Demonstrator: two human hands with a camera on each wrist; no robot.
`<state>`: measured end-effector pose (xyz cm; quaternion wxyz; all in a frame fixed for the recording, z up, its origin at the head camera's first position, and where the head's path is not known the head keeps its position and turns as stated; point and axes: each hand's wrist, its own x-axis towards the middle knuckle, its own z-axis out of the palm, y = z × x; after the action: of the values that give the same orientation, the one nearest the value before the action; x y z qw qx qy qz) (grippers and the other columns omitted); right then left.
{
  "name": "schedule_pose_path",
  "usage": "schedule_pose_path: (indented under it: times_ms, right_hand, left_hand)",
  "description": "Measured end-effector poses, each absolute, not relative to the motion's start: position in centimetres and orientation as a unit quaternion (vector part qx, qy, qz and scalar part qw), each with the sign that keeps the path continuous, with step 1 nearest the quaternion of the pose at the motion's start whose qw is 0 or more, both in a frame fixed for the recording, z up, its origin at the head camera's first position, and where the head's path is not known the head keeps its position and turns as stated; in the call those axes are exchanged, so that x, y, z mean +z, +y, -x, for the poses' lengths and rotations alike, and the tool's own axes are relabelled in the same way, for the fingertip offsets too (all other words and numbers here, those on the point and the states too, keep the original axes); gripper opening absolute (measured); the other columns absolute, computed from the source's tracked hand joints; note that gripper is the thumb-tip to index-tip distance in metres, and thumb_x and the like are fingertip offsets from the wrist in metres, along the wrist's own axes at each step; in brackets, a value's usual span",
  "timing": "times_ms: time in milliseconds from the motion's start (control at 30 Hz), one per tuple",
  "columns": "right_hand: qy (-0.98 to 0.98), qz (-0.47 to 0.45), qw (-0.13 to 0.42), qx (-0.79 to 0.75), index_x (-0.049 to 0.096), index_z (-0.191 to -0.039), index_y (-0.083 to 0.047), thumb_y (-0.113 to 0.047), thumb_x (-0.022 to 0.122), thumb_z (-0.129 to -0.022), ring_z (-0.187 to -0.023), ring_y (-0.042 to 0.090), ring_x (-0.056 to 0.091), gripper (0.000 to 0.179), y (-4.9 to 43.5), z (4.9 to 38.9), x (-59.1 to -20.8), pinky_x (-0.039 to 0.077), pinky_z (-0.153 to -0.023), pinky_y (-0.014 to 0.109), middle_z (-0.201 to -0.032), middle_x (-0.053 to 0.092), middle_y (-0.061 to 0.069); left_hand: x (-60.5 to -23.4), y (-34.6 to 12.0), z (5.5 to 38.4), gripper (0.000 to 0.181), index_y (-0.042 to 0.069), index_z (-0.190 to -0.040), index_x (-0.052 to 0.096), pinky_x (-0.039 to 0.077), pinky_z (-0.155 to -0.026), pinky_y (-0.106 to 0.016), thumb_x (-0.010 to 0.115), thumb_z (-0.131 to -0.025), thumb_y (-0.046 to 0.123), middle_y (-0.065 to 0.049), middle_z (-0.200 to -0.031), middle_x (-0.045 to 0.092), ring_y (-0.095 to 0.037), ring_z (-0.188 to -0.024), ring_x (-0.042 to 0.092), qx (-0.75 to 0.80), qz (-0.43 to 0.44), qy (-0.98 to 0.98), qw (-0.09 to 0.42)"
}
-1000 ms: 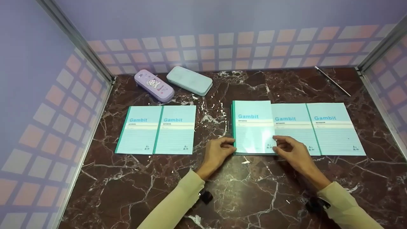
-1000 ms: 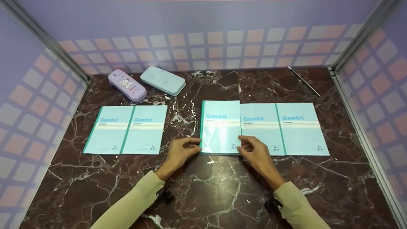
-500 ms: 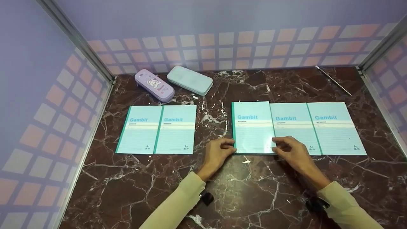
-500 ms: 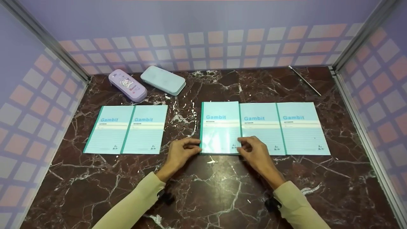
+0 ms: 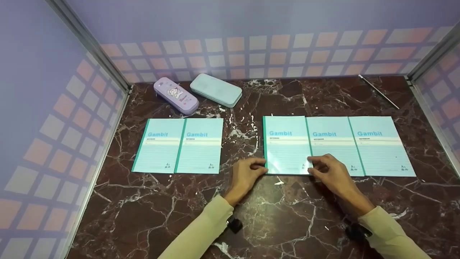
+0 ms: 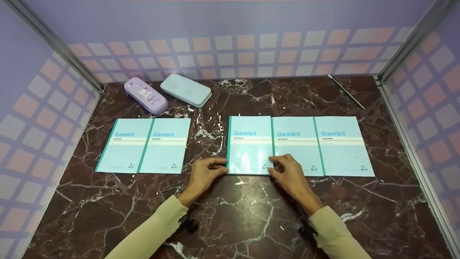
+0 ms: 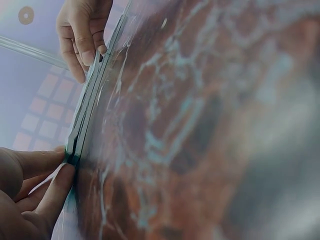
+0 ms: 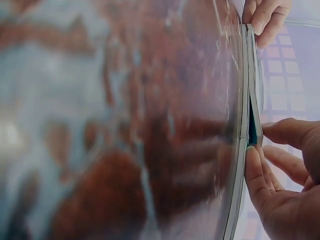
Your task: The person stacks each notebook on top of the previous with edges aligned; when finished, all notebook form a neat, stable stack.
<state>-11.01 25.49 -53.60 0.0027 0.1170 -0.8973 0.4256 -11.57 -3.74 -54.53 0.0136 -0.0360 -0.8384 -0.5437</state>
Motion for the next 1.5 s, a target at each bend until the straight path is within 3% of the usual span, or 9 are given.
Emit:
schedule_pose_path:
  times_ms: [133, 467, 700, 933, 1100, 1200, 1500]
  right_hand:
    - [-0.896, -0.117, 0.003, 0.428, 0.075, -0.124, 0.003, 0.000, 0.082, -0.092, -0.085, 0.022, 0.068, 0.034, 25.4, 11.0, -53.8, 0.058, -0.073, 0.020, -0.103, 0.063, 0.012]
    - [-0.892, -0.116, 0.010, 0.437, 0.074, -0.121, 0.003, 0.003, 0.083, -0.089, -0.084, 0.018, 0.065, 0.033, 25.3, 11.0, -54.2, 0.056, -0.075, 0.019, -0.103, 0.061, 0.012]
    - [-0.891, -0.105, -0.005, 0.441, 0.073, -0.123, 0.003, 0.004, 0.082, -0.090, -0.086, 0.021, 0.065, 0.035, 25.5, 11.1, -54.3, 0.057, -0.077, 0.019, -0.105, 0.062, 0.013]
    - [-0.892, -0.110, -0.003, 0.439, 0.072, -0.125, 0.004, 0.004, 0.082, -0.090, -0.088, 0.019, 0.064, 0.036, 25.6, 11.1, -54.4, 0.057, -0.079, 0.019, -0.106, 0.061, 0.013]
    - [-0.892, -0.115, 0.007, 0.438, 0.073, -0.124, 0.004, 0.005, 0.083, -0.089, -0.086, 0.017, 0.064, 0.036, 25.6, 11.0, -54.5, 0.057, -0.078, 0.018, -0.105, 0.062, 0.013]
    - [-0.890, -0.115, 0.008, 0.441, 0.073, -0.123, 0.004, 0.006, 0.083, -0.088, -0.086, 0.016, 0.064, 0.037, 25.5, 11.0, -54.6, 0.057, -0.078, 0.018, -0.105, 0.062, 0.013]
    - [-0.896, -0.114, 0.005, 0.429, 0.073, -0.123, 0.005, 0.006, 0.082, -0.089, -0.086, 0.021, 0.065, 0.035, 25.1, 11.1, -54.3, 0.058, -0.077, 0.021, -0.104, 0.061, 0.013]
  left_hand:
    - [-54.6, -3.6, 11.6, 0.022, 0.006, -0.104, 0.085, 0.061, -0.075, -0.022, 0.091, -0.083, 0.006, -0.005, -0.113, 0.079, -0.009, -0.082, 0.077, -0.548, 0.042, -0.835, 0.022]
    - [-54.6, -3.3, 11.6, 0.019, 0.008, -0.102, 0.085, 0.061, -0.076, -0.022, 0.090, -0.084, 0.005, -0.006, -0.116, 0.079, -0.009, -0.084, 0.077, -0.558, 0.036, -0.829, 0.023]
    - [-54.2, -2.9, 11.4, 0.016, 0.009, -0.099, 0.086, 0.062, -0.077, -0.024, 0.089, -0.085, 0.002, -0.008, -0.118, 0.078, -0.011, -0.088, 0.076, -0.612, 0.003, -0.791, -0.006]
    - [-53.9, -2.7, 11.0, 0.015, 0.005, -0.100, 0.084, 0.061, -0.085, -0.028, 0.085, -0.086, -0.001, -0.010, -0.124, 0.076, -0.018, -0.099, 0.076, -0.674, -0.032, -0.737, -0.041]
    - [-54.1, -2.6, 10.8, 0.015, 0.004, -0.100, 0.084, 0.061, -0.085, -0.028, 0.083, -0.087, -0.003, -0.011, -0.127, 0.075, -0.021, -0.102, 0.076, -0.691, -0.037, -0.721, -0.041]
    - [-54.2, -2.5, 10.8, 0.016, 0.003, -0.101, 0.083, 0.062, -0.085, -0.029, 0.082, -0.087, -0.005, -0.012, -0.126, 0.075, -0.022, -0.102, 0.076, -0.698, -0.046, -0.713, -0.035]
    - [-54.2, -2.7, 11.1, 0.027, -0.001, -0.110, 0.080, 0.063, -0.076, -0.029, 0.083, -0.084, -0.007, -0.011, -0.100, 0.079, -0.021, -0.091, 0.076, -0.704, -0.065, -0.706, -0.049]
